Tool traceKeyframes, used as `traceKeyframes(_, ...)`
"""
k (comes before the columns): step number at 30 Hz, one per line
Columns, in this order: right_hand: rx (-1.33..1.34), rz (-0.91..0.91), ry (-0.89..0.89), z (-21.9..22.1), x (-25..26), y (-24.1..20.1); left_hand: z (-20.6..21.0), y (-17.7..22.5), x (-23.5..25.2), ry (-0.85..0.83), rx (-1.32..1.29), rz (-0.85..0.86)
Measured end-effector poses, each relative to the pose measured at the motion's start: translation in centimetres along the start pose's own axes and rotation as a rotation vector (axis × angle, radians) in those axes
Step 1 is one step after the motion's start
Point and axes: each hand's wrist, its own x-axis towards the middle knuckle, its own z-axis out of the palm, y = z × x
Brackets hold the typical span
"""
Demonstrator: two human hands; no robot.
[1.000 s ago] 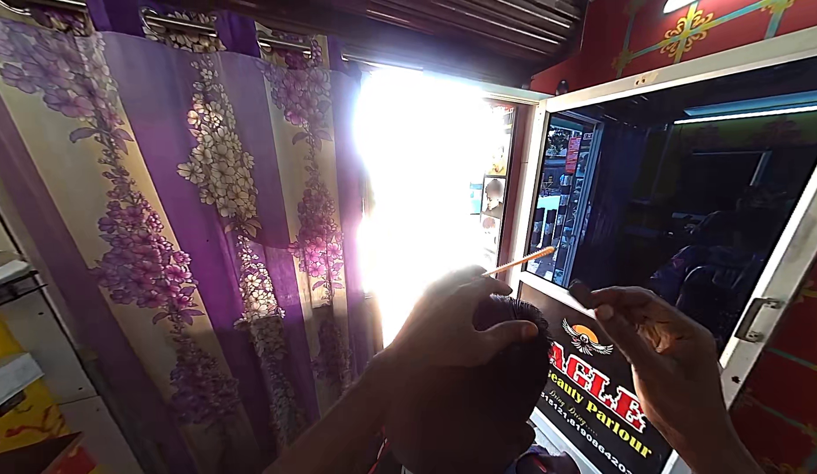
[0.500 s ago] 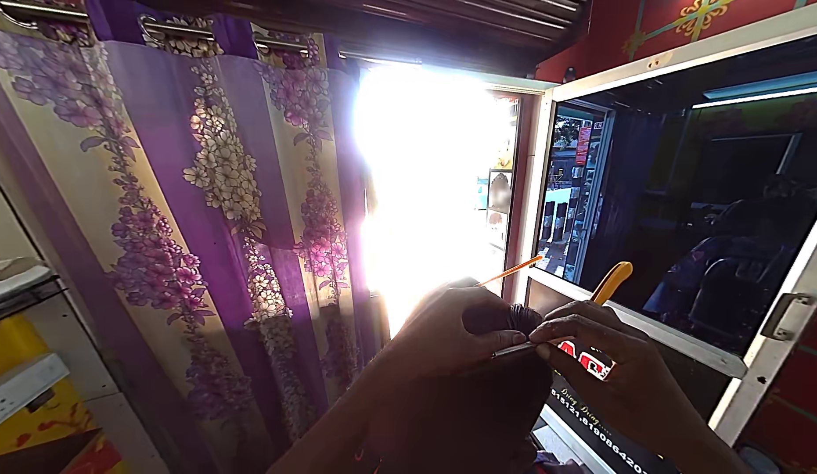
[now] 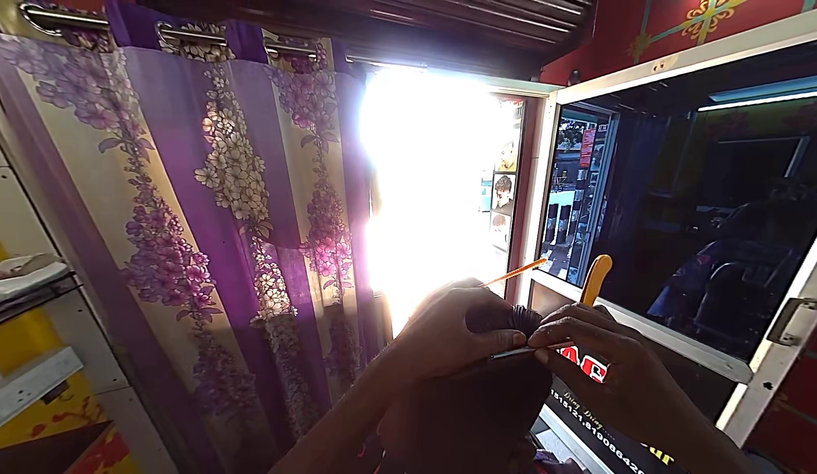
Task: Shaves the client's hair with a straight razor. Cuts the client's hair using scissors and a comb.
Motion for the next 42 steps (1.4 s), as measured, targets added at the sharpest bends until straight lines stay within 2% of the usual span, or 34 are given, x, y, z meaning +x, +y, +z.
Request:
traceKeyframes(5, -0.045, -0.006, 0.049, 0.2, -0.1, -0.2, 0.0, 0.0, -0.1, -0.002, 0.009, 0.004)
traceKeyframes(10, -0.014, -0.003, -0.011, -0.1, 0.0, 0.0, 0.2, -0.1, -0.1, 0.013, -0.003, 0.028)
traceKeyframes(26, -0.065, -0.019, 0.001, -0.2, 0.1, -0.5, 0.1, 0.1, -0.2, 0.027, -0.005, 0.058)
traceKeyframes(31, -0.053, 0.018, 0.137, -0.3, 0.3, -0.9, 0.0, 0.1, -0.2, 0.032, 0.005, 0.084)
traceKeyframes(42, -0.107, -0.064, 0.064, 0.4, 0.5, -1.3, 0.2, -0.1, -0.1, 0.045, -0.027, 0.071)
